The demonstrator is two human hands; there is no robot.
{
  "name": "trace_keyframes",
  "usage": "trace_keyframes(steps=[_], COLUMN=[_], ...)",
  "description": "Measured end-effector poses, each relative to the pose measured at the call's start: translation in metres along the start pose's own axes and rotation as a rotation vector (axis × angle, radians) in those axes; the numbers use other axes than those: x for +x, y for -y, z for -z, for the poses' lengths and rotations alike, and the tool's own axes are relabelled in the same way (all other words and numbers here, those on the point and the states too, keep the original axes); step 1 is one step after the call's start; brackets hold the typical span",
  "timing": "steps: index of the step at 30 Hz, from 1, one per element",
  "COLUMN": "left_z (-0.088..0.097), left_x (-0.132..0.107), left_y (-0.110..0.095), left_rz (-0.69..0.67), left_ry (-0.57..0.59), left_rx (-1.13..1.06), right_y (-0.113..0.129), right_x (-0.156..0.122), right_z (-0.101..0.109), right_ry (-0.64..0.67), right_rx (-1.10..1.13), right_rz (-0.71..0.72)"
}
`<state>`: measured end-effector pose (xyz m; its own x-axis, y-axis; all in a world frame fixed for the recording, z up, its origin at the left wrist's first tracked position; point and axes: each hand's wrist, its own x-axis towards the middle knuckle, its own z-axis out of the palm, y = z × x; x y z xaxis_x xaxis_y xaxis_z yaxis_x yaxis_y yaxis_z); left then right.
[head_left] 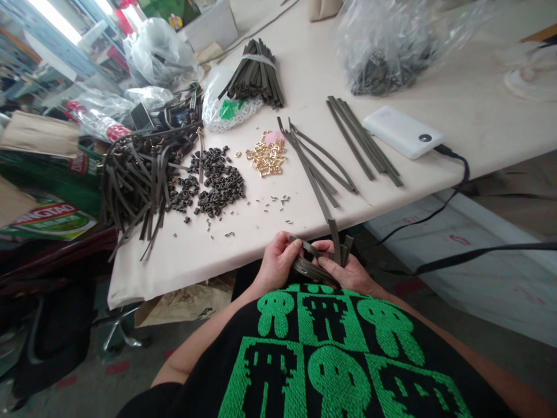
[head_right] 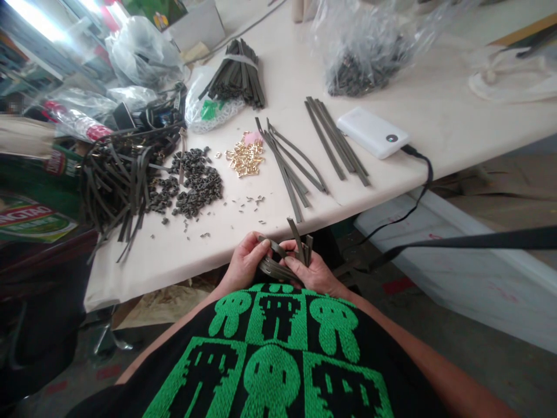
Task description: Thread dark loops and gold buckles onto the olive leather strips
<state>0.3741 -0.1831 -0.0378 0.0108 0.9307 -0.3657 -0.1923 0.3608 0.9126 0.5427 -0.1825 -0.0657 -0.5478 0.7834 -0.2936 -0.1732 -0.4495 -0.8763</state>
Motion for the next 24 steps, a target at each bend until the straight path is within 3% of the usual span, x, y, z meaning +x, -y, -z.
trace_keyframes(steps=[9,14,18,21,24], left_z=[-0.002,-0.001,0.001,0.005,0.01], left_x=[0.003,0.005,0.007,0.007,0.004], left_y=[-0.002,0.003,0.004,-0.001,-0.008], left_rz=[0.07,0.025,-0.173,-0.439,-0.686], left_ry=[0.113,0.083,-0.016,-0.067,-0.038], left_rx=[-0.039,-0.049,0.11,0.458,0.757], right_y=[-0.008,-0.012,-0.009,-0.009,-0.009], right_x=[0.005,0.006,0.006,0.007,0.009], right_z=[0.006,0.007,0.006,0.007,0.008], right_ry=[0.034,-0.001,-0.034,-0.057,-0.071], right_rx=[-0.001,-0.008,-0.083,-0.128,-0.161], right_rz=[0.005,-0.003,0.004,0.026,0.07])
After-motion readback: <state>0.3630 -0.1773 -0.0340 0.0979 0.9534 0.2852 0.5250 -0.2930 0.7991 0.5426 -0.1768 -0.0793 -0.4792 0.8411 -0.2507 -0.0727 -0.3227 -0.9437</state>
